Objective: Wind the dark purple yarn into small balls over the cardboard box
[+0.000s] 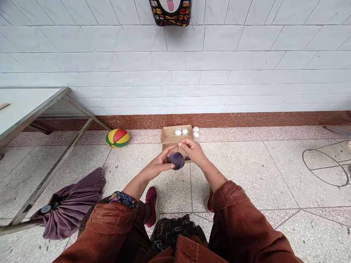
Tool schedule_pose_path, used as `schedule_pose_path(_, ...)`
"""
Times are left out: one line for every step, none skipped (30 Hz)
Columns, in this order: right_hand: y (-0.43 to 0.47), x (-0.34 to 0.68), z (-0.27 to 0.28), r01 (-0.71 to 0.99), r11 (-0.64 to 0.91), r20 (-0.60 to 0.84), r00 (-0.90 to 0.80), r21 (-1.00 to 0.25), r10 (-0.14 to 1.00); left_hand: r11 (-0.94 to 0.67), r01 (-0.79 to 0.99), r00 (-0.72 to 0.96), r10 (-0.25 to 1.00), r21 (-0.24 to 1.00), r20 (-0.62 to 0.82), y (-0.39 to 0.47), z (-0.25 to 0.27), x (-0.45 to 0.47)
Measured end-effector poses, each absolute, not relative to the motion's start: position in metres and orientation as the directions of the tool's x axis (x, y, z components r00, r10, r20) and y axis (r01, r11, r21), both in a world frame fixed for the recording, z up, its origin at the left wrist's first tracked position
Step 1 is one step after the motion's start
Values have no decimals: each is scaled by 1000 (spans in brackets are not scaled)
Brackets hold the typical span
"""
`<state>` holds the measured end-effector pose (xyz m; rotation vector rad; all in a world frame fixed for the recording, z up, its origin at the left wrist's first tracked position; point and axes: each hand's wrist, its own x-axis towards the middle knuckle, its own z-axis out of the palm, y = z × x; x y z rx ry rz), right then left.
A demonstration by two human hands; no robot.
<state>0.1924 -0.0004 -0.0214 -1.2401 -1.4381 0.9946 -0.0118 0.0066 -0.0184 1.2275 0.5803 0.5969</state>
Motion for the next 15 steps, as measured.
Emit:
schedule_pose_path(1,193,-24,221,131,131,-16,-967,991,242,-146,717,694,959,-66,6,-16,-12)
schedule_pose_path(2,192,-28,235,114,114,-14,-965,993,259,-183,706,706,948,-56,6,-15,-11)
schedule_pose_path(3,192,-31,255,102,101,-16,-961,995,279,-217,685,726,936,-57,7,-14,-11)
schedule_pose_path(3,190,-33,285,95,93,-20,-954,995,301,-249,658,750,921,-68,8,-14,-10)
schedule_pose_path(2,189,-36,320,92,89,-25,-943,996,326,-280,628,774,903,-85,10,-14,-9)
schedule_pose_path(2,188,-38,360,96,90,-34,-928,995,349,-312,598,795,884,-103,12,-14,-9)
schedule_pose_path(1,186,-40,399,106,94,-49,-911,994,366,-343,568,815,865,-120,13,-15,-9)
schedule_pose_path(0,185,-41,433,122,101,-71,-893,992,375,-373,535,834,849,-133,15,-15,-9)
schedule_pose_path(-1,184,-43,465,141,109,-97,-874,989,378,-400,502,853,835,-146,17,-16,-10)
schedule_pose_path(-2,183,-44,497,164,117,-126,-852,985,377,-421,468,869,825,-159,18,-16,-10)
schedule_pose_path(-3,181,-45,527,190,125,-156,-828,980,374,-435,436,884,819,-172,20,-17,-11)
schedule_pose_path(-5,180,-45,557,217,134,-187,-802,973,367,-445,401,897,817,-185,21,-18,-12)
schedule_pose_path(-7,179,-45,582,246,142,-219,-775,965,357,-451,363,911,818,-197,23,-20,-13)
schedule_pose_path(-9,178,-45,602,278,150,-256,-749,955,346,-450,327,922,823,-209,24,-22,-13)
schedule_pose_path(-11,176,-44,612,315,156,-299,-726,941,336,-440,294,930,833,-220,26,-24,-14)
